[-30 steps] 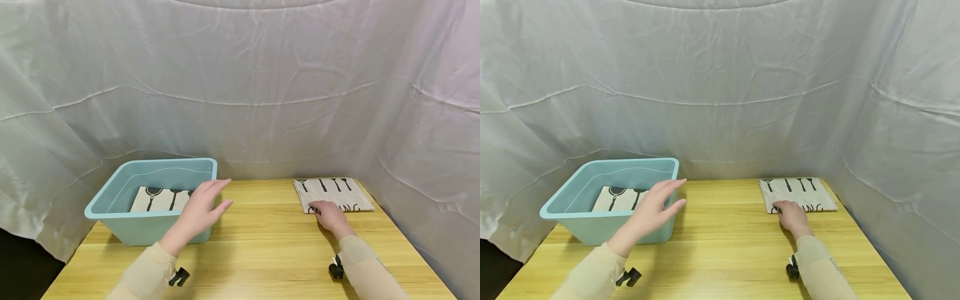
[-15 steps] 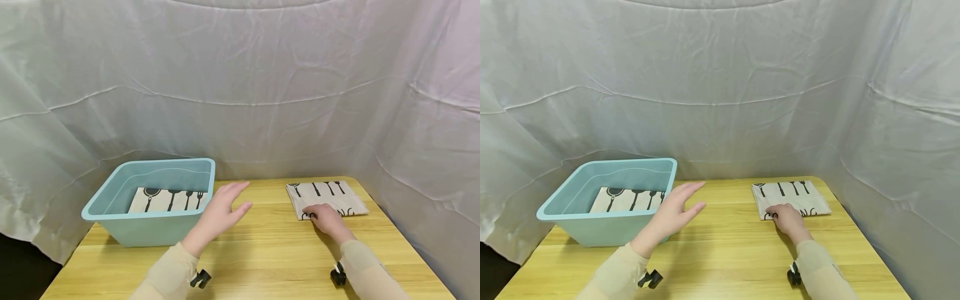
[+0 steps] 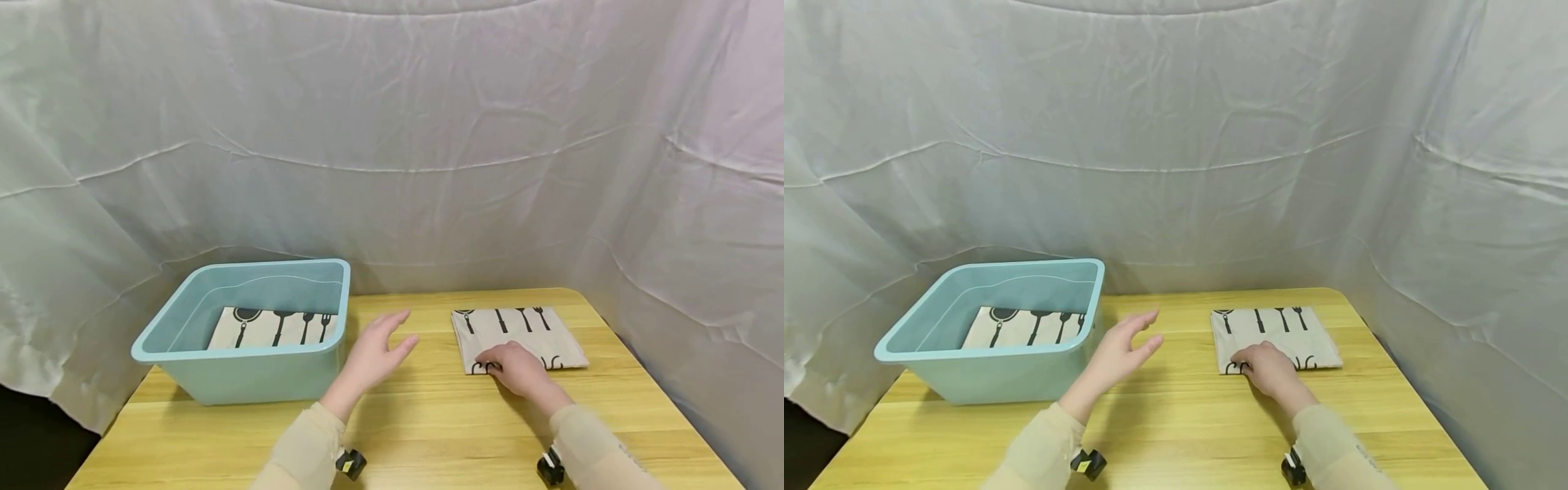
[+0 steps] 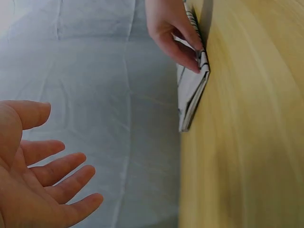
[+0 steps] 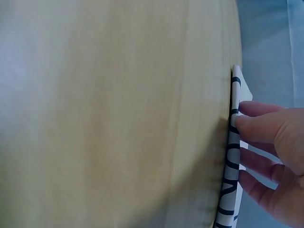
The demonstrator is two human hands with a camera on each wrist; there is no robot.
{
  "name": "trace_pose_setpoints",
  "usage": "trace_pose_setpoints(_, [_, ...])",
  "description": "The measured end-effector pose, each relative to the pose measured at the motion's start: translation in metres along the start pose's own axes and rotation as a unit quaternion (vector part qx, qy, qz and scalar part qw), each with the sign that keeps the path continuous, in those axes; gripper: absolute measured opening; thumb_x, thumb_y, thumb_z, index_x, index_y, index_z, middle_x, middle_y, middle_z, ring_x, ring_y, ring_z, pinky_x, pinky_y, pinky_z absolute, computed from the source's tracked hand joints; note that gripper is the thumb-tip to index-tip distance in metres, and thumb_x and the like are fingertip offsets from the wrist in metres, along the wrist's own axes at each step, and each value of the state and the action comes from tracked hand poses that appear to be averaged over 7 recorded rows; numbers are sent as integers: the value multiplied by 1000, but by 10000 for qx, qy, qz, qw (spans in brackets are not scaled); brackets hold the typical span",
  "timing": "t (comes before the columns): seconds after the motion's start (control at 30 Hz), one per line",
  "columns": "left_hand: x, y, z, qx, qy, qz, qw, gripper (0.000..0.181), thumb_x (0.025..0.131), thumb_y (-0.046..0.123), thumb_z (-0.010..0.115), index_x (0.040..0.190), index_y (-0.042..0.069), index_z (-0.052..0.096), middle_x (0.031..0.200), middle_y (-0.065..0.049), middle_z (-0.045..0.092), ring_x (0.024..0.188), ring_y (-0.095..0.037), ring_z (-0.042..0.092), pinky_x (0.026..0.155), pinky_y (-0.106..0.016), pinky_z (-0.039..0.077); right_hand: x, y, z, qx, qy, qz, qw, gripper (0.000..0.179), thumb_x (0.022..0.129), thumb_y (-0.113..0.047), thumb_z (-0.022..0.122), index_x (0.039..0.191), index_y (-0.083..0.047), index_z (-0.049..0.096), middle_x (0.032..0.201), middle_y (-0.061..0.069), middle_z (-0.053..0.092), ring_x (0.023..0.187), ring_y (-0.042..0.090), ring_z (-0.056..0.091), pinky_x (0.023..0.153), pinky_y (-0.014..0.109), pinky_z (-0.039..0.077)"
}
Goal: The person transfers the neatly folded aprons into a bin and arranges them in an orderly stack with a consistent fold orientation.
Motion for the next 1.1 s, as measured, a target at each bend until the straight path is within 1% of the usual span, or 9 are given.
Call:
trace_pose_setpoints(0.2, [-2,-19,13,-165,-43,-377,9991,50,97,28,63,137,-2,55,132,-19,60,123,-35,55,106,-49,41,-1,-21,4,-30,148,-603,9981,26,82,-2,76,105,-15,77,101,0,74,92,24,65,87,44,52])
trace_pose_setpoints(0.3, [-3,-26,18,-261,-71,-489,9984,50,97,27,63,135,-4,56,130,-20,61,120,-36,56,103,-50,43,-1,-32,5,14,183,-868,9961,25,81,-2,77,103,-14,77,99,0,74,92,23,66,87,43,52])
trace_pose_setpoints(0.47, [-5,-38,27,-306,-167,-741,9966,50,97,26,62,135,-6,55,128,-23,61,118,-37,57,100,-50,46,-1,-50,8,47,74,-1063,9943,24,80,-4,79,102,-15,77,97,-2,73,91,19,66,85,40,52])
trace_pose_setpoints(0.67, [-7,-47,32,-421,-248,-1049,9933,49,98,25,62,134,-7,54,127,-25,60,114,-40,59,97,-51,48,-2,-65,9,145,-18,-1233,9923,24,78,-6,80,101,-14,77,95,-3,72,89,16,64,85,38,51])
trace_pose_setpoints(0.8, [-9,-53,36,-571,-268,-1186,9909,49,97,24,63,134,-8,54,126,-27,60,113,-42,59,95,-52,49,-2,-70,9,269,-64,-1285,9913,22,80,-8,79,101,-15,77,96,-4,72,89,16,63,86,39,50])
trace_pose_setpoints(0.9, [-10,-56,41,-682,-278,-1292,9889,50,97,24,63,133,-9,54,125,-27,61,112,-42,60,94,-52,50,-2,-69,8,515,-159,-1198,9913,21,83,-9,77,103,-14,76,99,-3,72,93,17,64,89,41,50])
trace_pose_setpoints(0.97, [-10,-58,44,-765,-289,-1390,9869,51,97,25,63,133,-9,54,124,-27,61,111,-42,61,94,-52,50,-2,-66,7,786,-218,-1057,9910,21,86,-8,75,106,-13,76,102,-3,72,93,16,65,89,40,51])
trace_pose_setpoints(1.1, [-9,-57,51,-1000,-300,-1559,9822,52,96,24,65,133,-10,53,124,-28,61,109,-42,61,92,-52,51,-3,-56,3,1549,-252,-722,9850,22,89,-7,72,112,-7,73,105,3,71,91,16,67,81,35,56])
Point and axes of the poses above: each hand's wrist, its own x-axis towards the middle knuckle, its own z-axis out of the palm, y = z × x, the point moved 3 cm from there along x, towards the middle knuckle
